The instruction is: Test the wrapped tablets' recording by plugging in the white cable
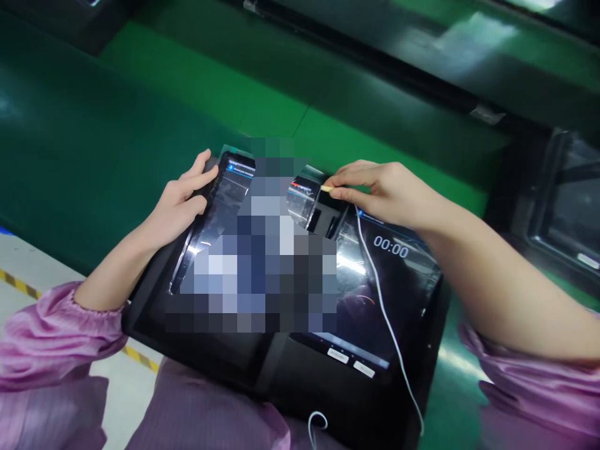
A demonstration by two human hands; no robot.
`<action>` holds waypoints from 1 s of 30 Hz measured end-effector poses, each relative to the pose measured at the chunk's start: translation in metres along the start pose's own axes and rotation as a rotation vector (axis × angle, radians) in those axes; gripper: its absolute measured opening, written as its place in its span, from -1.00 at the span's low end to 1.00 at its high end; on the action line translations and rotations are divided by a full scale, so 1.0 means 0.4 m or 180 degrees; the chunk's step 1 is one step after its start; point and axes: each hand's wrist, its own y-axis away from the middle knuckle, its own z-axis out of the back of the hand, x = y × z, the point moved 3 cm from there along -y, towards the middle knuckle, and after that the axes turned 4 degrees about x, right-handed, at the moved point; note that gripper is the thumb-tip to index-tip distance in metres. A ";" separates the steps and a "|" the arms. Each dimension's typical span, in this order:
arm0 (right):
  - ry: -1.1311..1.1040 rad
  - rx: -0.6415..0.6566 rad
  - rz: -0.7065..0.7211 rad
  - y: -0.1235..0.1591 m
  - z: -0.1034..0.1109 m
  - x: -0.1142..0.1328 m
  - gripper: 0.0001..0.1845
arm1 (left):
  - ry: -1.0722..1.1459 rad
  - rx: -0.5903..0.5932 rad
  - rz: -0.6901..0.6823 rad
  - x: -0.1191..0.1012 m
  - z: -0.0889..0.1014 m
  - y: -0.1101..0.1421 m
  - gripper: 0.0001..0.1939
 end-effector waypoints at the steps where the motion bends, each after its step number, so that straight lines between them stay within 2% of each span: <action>1: 0.0050 0.0041 0.0065 0.001 0.000 -0.003 -0.62 | -0.0093 -0.0003 -0.0034 -0.003 -0.002 0.000 -0.45; 5: 0.0504 0.0231 0.0102 0.036 0.001 -0.024 -0.56 | -0.0228 0.0114 -0.0040 -0.036 -0.031 -0.010 -0.45; 8: 0.1220 0.0345 -0.0238 0.089 0.002 -0.010 -0.60 | -0.0153 0.0181 0.0056 -0.073 -0.071 -0.015 -0.44; 11: 0.1799 -0.0090 -0.0647 0.169 0.008 0.069 -0.61 | -0.0401 0.0132 0.0040 -0.095 -0.098 0.014 -0.42; 13: 0.1684 -0.0437 -0.0486 0.250 -0.007 0.153 -0.56 | -0.0708 0.0053 -0.0008 -0.099 -0.104 0.063 -0.40; 14: 0.1435 -0.0498 -0.0230 0.302 -0.025 0.198 -0.52 | -0.0846 0.0023 -0.0046 -0.100 -0.105 0.096 -0.39; 16: 0.0681 -0.0188 0.0397 0.423 -0.087 0.280 -0.53 | -0.1071 -0.0004 -0.0205 -0.103 -0.108 0.170 -0.37; 19: -0.0217 0.0565 0.0336 0.599 -0.217 0.357 -0.59 | -0.1252 -0.0008 -0.0430 -0.116 -0.120 0.264 -0.25; 21: -0.0446 0.0635 0.0197 0.674 -0.297 0.394 -0.68 | -0.1305 0.0026 -0.0389 -0.126 -0.133 0.298 -0.16; 24: -0.0301 0.0336 0.0108 0.711 -0.374 0.434 -0.70 | -0.1438 0.0016 -0.0237 -0.139 -0.149 0.312 -0.05; 27: 0.0042 0.0105 0.0075 0.713 -0.403 0.460 -0.63 | -0.1461 -0.0011 -0.0209 -0.145 -0.156 0.310 0.00; 30: 0.0241 0.0096 0.0129 0.733 -0.423 0.472 -0.60 | -0.1510 0.0151 -0.0202 -0.144 -0.156 0.313 0.13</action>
